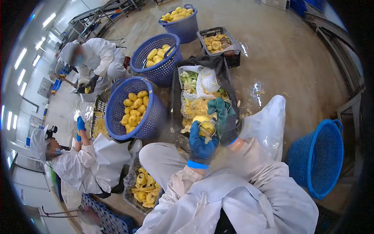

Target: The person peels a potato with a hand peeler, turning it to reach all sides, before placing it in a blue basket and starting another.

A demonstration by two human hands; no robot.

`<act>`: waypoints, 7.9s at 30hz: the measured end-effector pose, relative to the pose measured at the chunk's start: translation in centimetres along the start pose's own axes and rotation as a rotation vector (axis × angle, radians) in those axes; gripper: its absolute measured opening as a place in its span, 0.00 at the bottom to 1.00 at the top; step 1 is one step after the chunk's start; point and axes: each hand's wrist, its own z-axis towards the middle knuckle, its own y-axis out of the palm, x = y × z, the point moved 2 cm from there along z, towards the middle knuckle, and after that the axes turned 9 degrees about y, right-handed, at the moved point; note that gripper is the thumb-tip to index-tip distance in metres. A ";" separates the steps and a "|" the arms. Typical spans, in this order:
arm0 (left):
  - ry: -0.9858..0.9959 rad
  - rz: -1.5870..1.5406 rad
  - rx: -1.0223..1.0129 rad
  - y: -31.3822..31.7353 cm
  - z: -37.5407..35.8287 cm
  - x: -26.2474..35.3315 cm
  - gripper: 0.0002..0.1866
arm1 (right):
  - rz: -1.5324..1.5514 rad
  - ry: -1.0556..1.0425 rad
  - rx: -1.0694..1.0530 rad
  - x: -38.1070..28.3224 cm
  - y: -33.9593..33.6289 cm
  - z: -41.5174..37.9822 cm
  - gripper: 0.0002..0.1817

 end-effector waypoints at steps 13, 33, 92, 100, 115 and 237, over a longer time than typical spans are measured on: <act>-0.602 -1.058 0.318 1.0 1.2 -1.7 0.15 | -0.075 -0.192 -0.007 1.1 -3.9 2.9 0.12; -0.765 -1.320 0.450 1.1 1.4 0.8 0.17 | 0.120 -0.284 -0.030 1.7 -5.4 6.1 0.07; -0.947 -1.148 0.225 0.3 -0.4 0.0 0.23 | -0.073 -0.132 -0.248 3.8 -4.1 4.2 0.12; -0.811 -1.093 0.098 0.1 -0.3 0.5 0.22 | -0.219 -0.085 -0.221 3.7 -4.3 3.2 0.17; -0.723 -1.037 0.068 1.2 0.0 0.8 0.21 | -0.037 0.048 -0.293 0.8 -2.4 0.0 0.16; -0.952 -1.066 -0.098 0.3 -1.2 0.7 0.27 | 0.273 -0.005 -0.232 4.9 -8.2 7.3 0.19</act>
